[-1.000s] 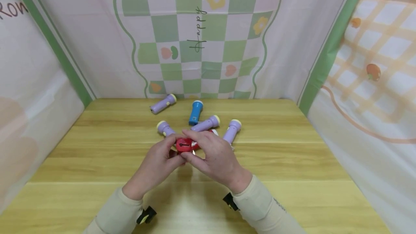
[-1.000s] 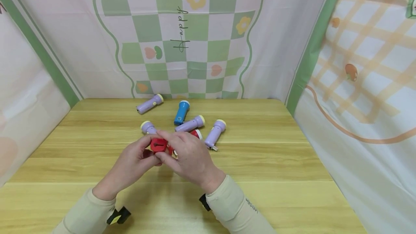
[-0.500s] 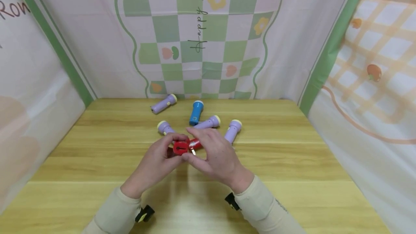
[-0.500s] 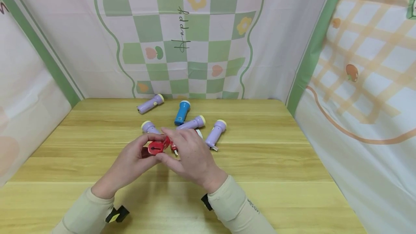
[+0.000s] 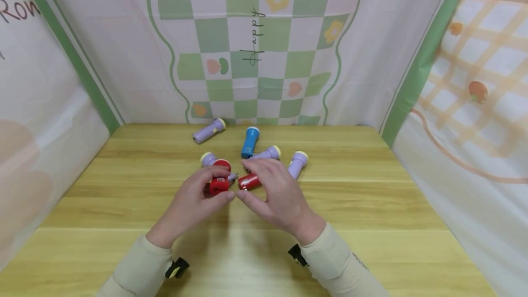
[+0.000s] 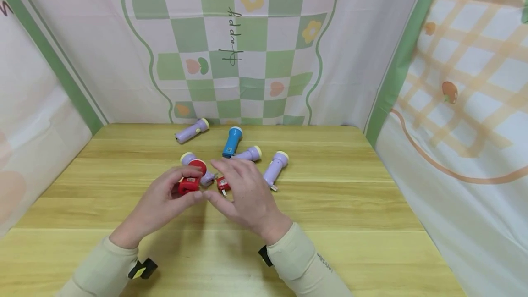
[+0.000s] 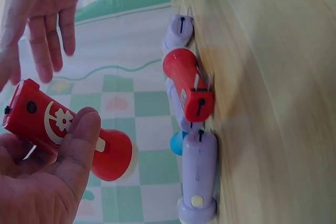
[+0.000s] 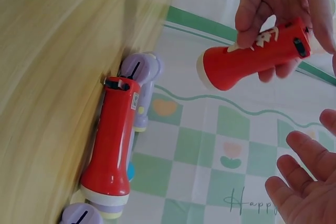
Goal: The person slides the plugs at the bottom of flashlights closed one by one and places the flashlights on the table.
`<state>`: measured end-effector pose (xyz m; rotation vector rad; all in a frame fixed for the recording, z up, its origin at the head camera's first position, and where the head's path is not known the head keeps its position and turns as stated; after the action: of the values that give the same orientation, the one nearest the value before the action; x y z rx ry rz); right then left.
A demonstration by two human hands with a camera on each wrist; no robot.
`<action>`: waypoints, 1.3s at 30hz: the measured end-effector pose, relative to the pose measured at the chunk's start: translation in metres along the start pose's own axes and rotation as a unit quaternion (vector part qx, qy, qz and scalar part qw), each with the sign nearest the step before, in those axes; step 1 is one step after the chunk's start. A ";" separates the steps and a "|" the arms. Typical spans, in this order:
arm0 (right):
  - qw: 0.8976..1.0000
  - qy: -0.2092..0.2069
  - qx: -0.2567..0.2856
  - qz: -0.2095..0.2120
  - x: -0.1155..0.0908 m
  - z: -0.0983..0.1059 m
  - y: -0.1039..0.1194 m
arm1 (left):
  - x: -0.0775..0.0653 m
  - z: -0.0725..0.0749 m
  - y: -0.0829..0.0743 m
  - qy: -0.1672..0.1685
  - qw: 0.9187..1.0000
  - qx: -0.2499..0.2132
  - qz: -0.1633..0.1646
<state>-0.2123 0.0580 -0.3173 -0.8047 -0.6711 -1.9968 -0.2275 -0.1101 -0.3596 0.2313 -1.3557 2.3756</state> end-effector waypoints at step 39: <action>0.999 0.028 -0.017 -0.026 -0.005 -0.009 -0.008 | 0.006 0.071 0.091 0.023 0.979 0.194 0.062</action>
<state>-0.2199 0.0582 -0.3277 -0.7556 -0.6327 -2.0762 -0.2739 -0.2108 -0.3926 0.2005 -0.8987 2.7191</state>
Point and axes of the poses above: each hand's wrist, its own x-axis towards the middle knuckle, its own z-axis out of the back of the hand, y = z × x, the point moved 9 cm from there along x, towards the middle knuckle, and after that the axes turned 2 degrees about -x, right-handed, at the moved point
